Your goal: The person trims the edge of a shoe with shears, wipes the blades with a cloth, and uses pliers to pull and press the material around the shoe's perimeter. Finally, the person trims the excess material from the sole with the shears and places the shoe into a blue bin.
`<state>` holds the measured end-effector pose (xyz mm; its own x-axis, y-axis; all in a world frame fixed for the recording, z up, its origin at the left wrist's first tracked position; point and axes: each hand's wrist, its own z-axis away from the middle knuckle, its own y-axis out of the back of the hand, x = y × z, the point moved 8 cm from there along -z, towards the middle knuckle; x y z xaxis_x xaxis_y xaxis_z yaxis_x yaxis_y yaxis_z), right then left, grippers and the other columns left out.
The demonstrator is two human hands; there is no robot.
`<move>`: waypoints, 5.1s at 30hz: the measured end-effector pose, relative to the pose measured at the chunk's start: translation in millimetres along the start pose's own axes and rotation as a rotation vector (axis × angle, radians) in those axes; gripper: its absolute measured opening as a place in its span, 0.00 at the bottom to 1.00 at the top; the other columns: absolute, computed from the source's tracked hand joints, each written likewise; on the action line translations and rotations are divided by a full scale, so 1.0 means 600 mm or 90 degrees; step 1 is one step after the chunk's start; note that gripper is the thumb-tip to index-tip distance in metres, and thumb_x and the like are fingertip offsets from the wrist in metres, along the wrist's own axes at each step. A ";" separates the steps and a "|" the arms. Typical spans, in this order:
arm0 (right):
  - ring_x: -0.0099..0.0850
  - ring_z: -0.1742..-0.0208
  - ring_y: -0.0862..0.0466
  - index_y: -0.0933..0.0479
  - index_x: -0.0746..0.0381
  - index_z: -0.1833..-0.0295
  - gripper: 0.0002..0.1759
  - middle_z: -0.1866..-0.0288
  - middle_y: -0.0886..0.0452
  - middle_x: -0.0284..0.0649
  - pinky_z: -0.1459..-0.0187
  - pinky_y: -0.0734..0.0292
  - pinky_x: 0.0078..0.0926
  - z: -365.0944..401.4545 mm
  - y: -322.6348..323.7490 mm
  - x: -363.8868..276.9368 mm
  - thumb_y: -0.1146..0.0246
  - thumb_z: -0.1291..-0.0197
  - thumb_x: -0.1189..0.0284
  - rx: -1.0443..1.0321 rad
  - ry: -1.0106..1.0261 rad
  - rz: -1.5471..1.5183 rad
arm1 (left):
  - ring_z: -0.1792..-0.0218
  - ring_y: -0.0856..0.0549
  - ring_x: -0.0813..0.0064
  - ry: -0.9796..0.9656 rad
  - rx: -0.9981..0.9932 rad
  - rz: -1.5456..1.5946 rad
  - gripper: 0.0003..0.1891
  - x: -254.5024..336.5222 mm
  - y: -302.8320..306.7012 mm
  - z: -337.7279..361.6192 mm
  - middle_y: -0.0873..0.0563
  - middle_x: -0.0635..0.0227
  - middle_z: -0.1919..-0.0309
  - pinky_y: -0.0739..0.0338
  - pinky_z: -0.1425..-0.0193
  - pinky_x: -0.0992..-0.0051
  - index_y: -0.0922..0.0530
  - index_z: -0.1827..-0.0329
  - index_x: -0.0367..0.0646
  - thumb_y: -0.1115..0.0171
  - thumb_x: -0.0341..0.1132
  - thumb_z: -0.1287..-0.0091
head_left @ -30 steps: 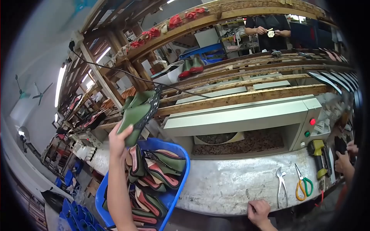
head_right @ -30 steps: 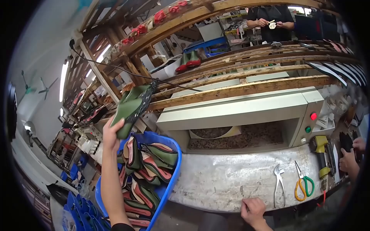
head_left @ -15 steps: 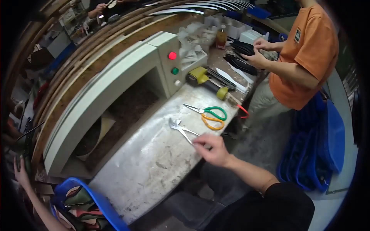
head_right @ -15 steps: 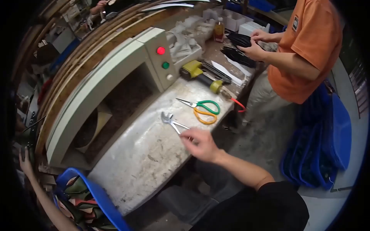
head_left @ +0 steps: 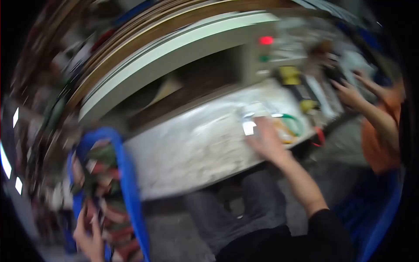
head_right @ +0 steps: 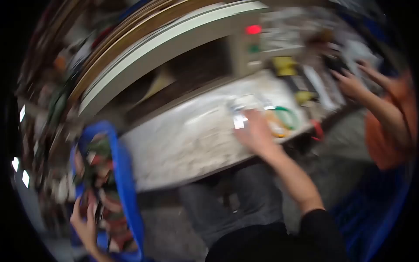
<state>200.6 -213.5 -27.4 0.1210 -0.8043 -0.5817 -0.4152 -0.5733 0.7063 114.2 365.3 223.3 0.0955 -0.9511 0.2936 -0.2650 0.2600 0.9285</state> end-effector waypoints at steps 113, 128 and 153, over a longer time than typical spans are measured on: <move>0.32 0.76 0.19 0.24 0.72 0.44 0.11 0.67 0.14 0.39 0.73 0.25 0.29 0.263 0.028 -0.102 0.39 0.27 0.79 -0.091 -0.176 -0.371 | 0.47 0.11 0.37 -0.547 -0.496 -0.054 0.40 0.545 -0.543 0.076 0.24 0.31 0.29 0.15 0.43 0.49 0.30 0.18 0.47 0.27 0.30 0.36; 0.34 0.77 0.18 0.25 0.69 0.48 0.10 0.66 0.14 0.43 0.72 0.21 0.30 0.238 -0.008 -0.094 0.34 0.28 0.78 -0.010 -0.206 -0.296 | 0.51 0.09 0.47 -0.545 -0.400 0.229 0.38 0.452 -0.544 0.045 0.16 0.42 0.36 0.15 0.45 0.57 0.30 0.21 0.37 0.28 0.27 0.36; 0.51 0.76 0.15 0.28 0.65 0.49 0.11 0.71 0.15 0.46 0.77 0.26 0.41 0.171 0.003 -0.150 0.33 0.29 0.75 -0.246 0.027 -0.030 | 0.57 0.12 0.47 -0.475 -0.226 0.314 0.33 0.458 -0.535 0.079 0.14 0.46 0.45 0.16 0.54 0.59 0.29 0.21 0.34 0.38 0.26 0.33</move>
<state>96.3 -126.1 -14.8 0.1727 -0.7772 -0.6051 -0.0397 -0.6193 0.7841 180.0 12.4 -4.6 -0.6159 -0.5503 0.5638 0.2056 0.5785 0.7893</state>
